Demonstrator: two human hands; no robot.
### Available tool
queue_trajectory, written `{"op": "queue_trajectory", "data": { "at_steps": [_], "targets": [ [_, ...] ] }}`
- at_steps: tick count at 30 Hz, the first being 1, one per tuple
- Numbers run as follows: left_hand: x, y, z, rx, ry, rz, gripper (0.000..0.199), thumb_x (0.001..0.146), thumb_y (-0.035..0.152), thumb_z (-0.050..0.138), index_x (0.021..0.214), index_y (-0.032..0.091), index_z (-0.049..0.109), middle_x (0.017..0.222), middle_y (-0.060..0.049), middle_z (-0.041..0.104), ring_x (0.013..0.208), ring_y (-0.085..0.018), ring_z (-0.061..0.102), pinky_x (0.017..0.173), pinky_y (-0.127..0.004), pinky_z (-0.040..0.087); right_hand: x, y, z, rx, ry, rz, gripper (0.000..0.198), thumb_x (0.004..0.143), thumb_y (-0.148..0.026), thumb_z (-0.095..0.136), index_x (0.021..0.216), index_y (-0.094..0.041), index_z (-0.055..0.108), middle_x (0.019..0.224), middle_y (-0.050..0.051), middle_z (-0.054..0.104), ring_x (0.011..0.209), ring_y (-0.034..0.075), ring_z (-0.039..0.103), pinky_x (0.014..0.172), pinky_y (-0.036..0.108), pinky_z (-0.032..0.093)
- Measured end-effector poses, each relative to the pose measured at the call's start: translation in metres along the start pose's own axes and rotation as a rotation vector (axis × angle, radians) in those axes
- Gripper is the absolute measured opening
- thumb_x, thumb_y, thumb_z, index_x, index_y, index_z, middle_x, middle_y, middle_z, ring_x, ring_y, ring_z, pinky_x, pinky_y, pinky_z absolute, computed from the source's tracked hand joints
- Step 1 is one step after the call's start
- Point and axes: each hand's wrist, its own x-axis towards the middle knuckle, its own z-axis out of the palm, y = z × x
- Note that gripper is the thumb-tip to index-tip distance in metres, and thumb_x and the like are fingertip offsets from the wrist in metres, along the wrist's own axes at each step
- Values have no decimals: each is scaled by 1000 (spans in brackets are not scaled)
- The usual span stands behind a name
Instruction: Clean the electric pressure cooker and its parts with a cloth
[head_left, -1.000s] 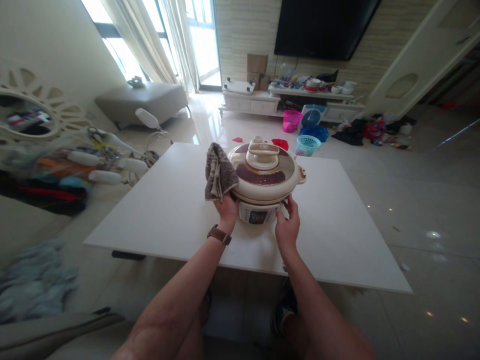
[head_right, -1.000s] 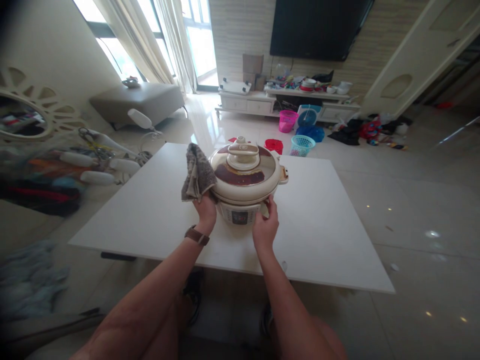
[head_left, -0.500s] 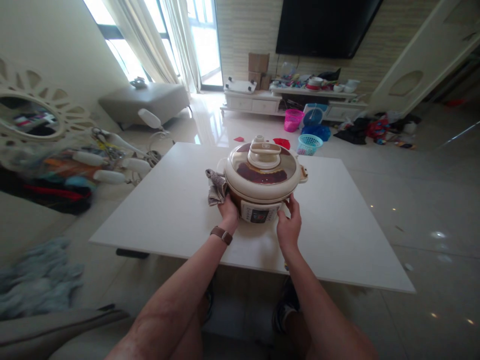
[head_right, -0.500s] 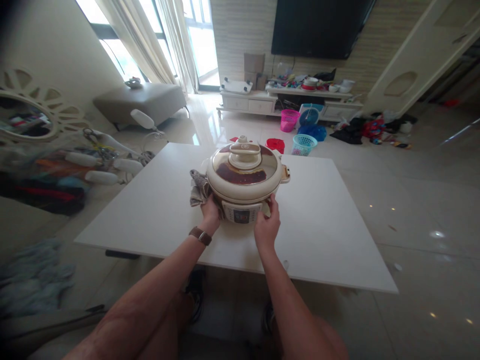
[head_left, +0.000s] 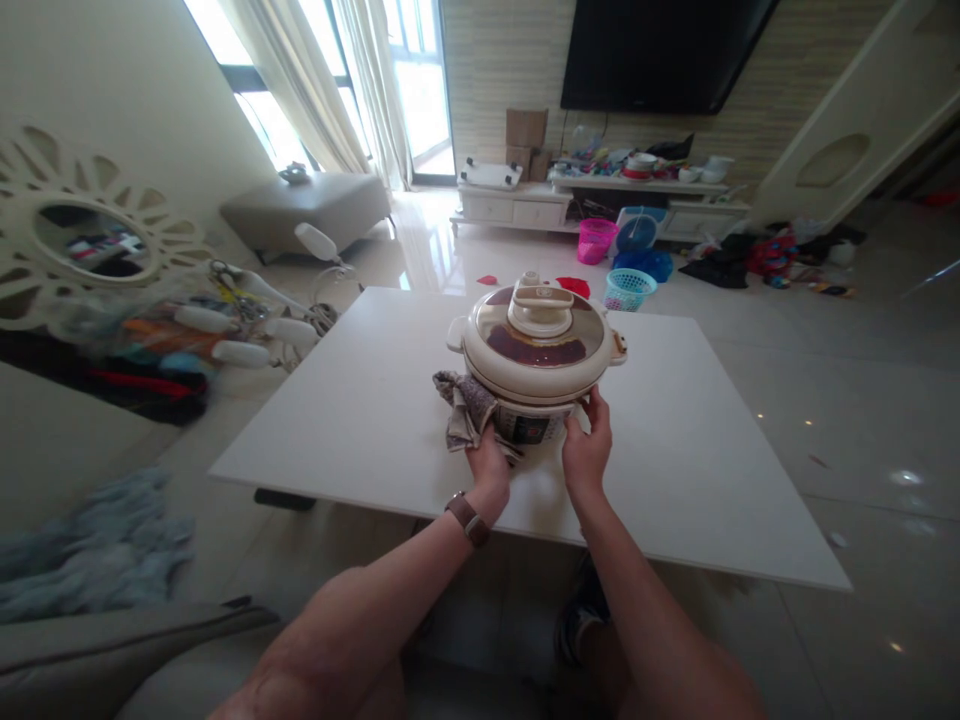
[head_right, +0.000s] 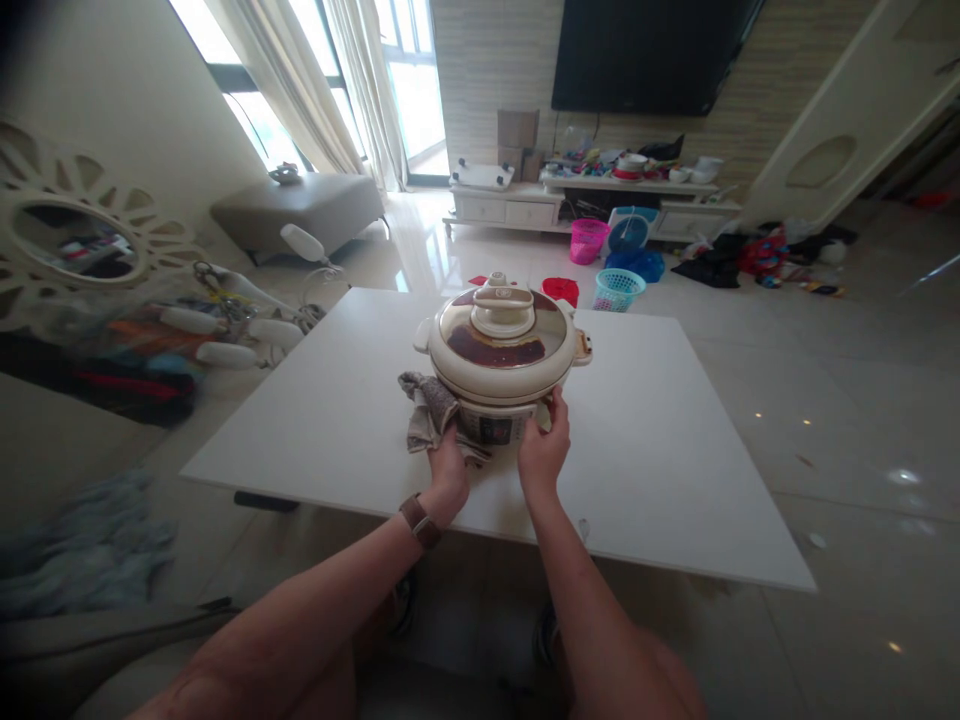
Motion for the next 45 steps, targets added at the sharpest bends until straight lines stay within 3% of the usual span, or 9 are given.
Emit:
{"op": "queue_trajectory", "data": {
  "at_steps": [6,15,20,25,30,33,36,40,45],
  "targets": [
    [-13,4,-1,13,-18,-23,38,94,20,69,132,23,70,148,-8,70,142,-22,62,124,-40,45,-1,0,1,-11,1,-24,72,77,-28,61,149,-21,59,152,14,64,136,28,63,117,50,50],
    [11,8,17,-69,46,-9,40,97,15,63,137,18,68,152,-10,67,138,-21,65,124,-39,44,-2,-1,-1,-43,-7,-27,73,78,-27,60,151,-20,57,154,14,62,137,28,63,118,51,49],
    [25,18,24,-46,11,181,35,97,18,64,130,20,72,144,-9,72,139,-20,64,126,-37,41,-2,-2,-1,-32,-2,-30,72,77,-27,60,149,-22,59,154,13,63,137,27,63,120,51,47],
    [20,21,23,61,-46,366,39,98,28,66,137,25,70,153,-7,66,157,-21,45,135,-42,26,-2,-3,-1,-16,-14,-6,71,76,-28,60,147,-21,60,151,14,64,136,28,63,119,52,48],
    [4,38,15,267,-337,683,44,95,37,71,137,27,73,162,-10,57,166,-28,27,137,-53,12,-1,-2,-2,-2,-20,-3,69,78,-29,61,146,-23,60,152,13,64,137,27,62,117,48,48],
    [-6,51,13,407,-599,839,48,85,38,82,132,33,77,157,-9,62,166,-36,25,136,-61,0,-3,-4,-5,12,-42,20,57,80,-35,65,135,-21,66,137,12,72,123,28,68,109,46,53],
    [-12,57,16,497,-732,905,52,81,35,84,132,37,78,154,-7,65,165,-37,29,134,-62,-10,-4,-7,-8,54,-48,31,51,81,-40,68,127,-19,69,119,11,78,108,28,71,103,45,55],
    [-11,64,20,519,-699,896,54,82,37,83,135,35,76,158,-7,62,166,-38,26,133,-61,-13,-3,-7,-7,30,-45,27,50,79,-35,66,127,-21,69,124,9,77,115,28,69,108,47,53],
    [7,75,22,439,-534,884,52,90,40,76,140,28,73,162,-10,57,167,-37,23,136,-58,1,-1,-1,-6,1,-68,0,68,80,-29,59,148,-23,59,152,12,65,138,27,62,114,48,51]
  ]
}}
